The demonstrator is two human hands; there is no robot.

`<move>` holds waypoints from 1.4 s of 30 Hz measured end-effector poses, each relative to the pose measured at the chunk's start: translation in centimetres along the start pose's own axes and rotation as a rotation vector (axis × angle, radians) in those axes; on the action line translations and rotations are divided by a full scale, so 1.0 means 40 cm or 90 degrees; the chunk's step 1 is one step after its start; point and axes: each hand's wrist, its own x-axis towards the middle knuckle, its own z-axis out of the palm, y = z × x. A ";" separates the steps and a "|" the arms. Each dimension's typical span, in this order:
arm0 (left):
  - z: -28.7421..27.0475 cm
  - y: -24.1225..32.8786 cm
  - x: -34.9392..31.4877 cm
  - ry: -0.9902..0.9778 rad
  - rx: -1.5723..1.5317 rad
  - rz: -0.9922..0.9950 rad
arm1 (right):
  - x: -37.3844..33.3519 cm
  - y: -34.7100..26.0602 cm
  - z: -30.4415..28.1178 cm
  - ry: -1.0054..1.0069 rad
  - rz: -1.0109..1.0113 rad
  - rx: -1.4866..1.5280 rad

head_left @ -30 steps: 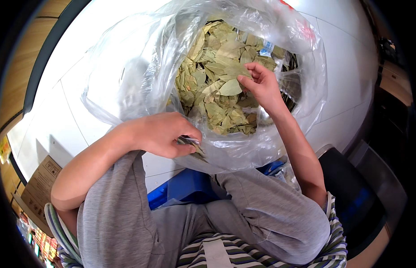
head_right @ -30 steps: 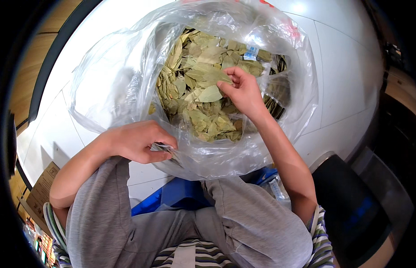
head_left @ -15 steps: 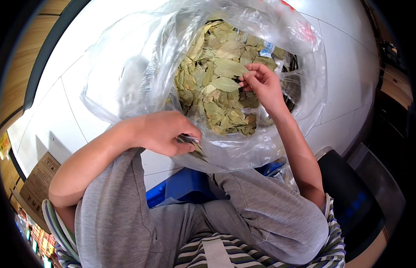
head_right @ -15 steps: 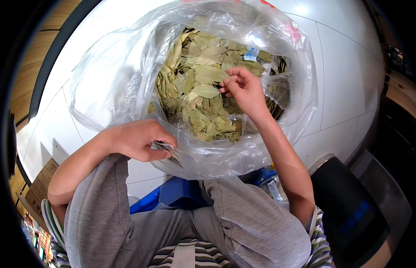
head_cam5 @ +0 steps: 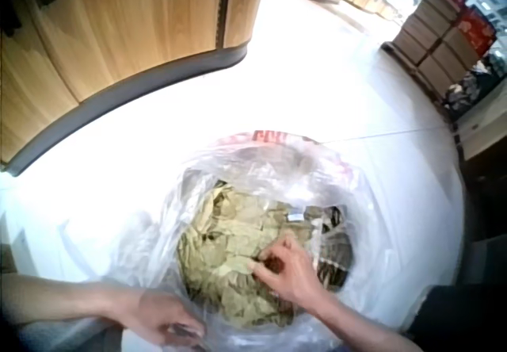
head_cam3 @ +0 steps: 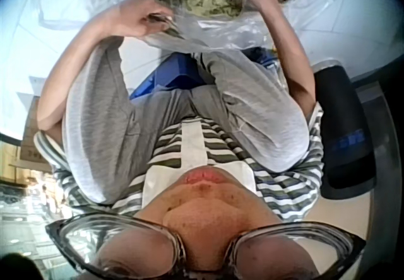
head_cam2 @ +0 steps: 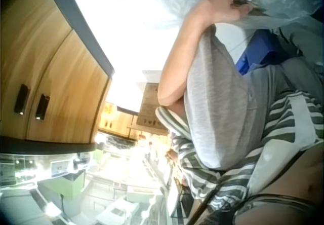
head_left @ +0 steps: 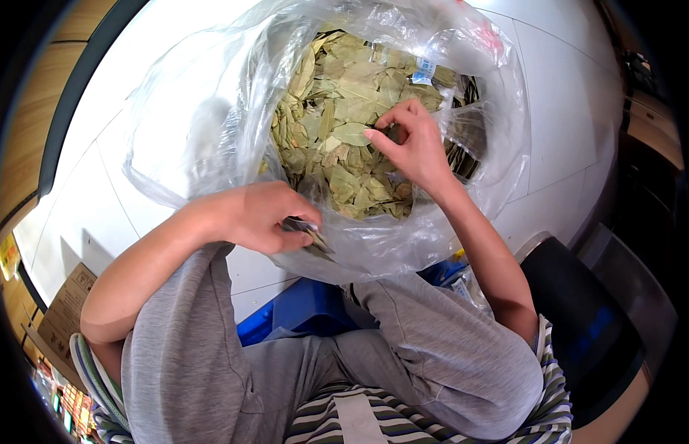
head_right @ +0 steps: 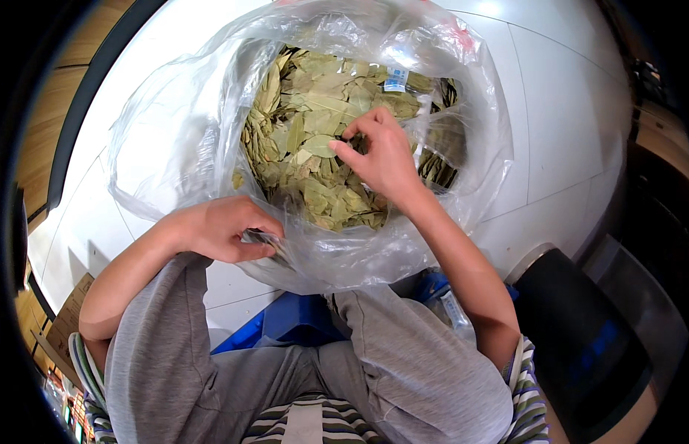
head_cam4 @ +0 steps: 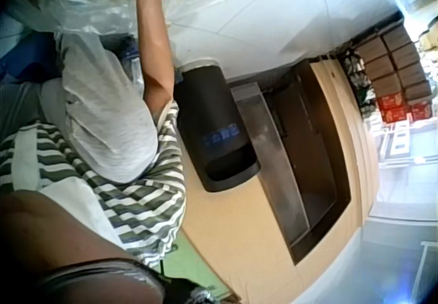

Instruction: The person sits cross-legged and repeatedly picks dried green leaves from a large clear plastic bag, places them into small clear plastic bags, and returns the small bags to the larger bag. The person handles the leaves and small bags by hand without using tools.

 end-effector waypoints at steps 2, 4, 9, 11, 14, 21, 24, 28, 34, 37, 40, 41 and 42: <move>0.004 -0.007 0.001 0.035 -0.009 -0.001 | 0.001 0.023 0.004 0.008 -0.038 -0.009; 0.000 -0.019 0.005 0.056 -0.011 0.013 | -0.002 0.023 -0.006 -0.065 0.083 0.186; -0.020 0.000 0.002 0.214 -0.082 -0.111 | -0.021 -0.057 -0.126 -0.068 0.107 0.479; -0.014 -0.019 0.003 0.267 -0.122 -0.105 | -0.028 -0.079 -0.164 -0.045 0.068 0.510; -0.015 -0.010 -0.002 0.297 -0.184 -0.096 | -0.034 -0.104 -0.190 0.005 0.035 0.403; -0.008 -0.011 0.000 0.281 -0.171 -0.056 | -0.033 -0.128 -0.189 -0.036 -0.006 0.372; -0.009 -0.009 -0.004 0.275 -0.194 -0.051 | -0.024 -0.117 -0.207 0.054 -0.009 0.380; -0.009 -0.003 -0.006 0.277 -0.202 -0.057 | -0.030 -0.125 -0.204 -0.024 0.001 0.354; -0.005 -0.006 -0.003 0.268 -0.189 -0.031 | -0.043 -0.147 -0.157 -0.093 -0.017 0.306; -0.006 0.005 0.001 0.259 -0.250 -0.053 | -0.044 -0.159 -0.125 -0.095 -0.078 0.215; -0.001 -0.003 0.002 0.260 -0.221 -0.012 | -0.046 -0.186 -0.100 -0.085 -0.113 0.148; 0.004 -0.011 0.006 0.284 -0.219 0.001 | -0.045 -0.187 -0.095 -0.072 -0.144 0.162; 0.007 -0.014 0.007 0.307 -0.217 0.015 | -0.044 -0.187 -0.092 -0.059 -0.176 0.177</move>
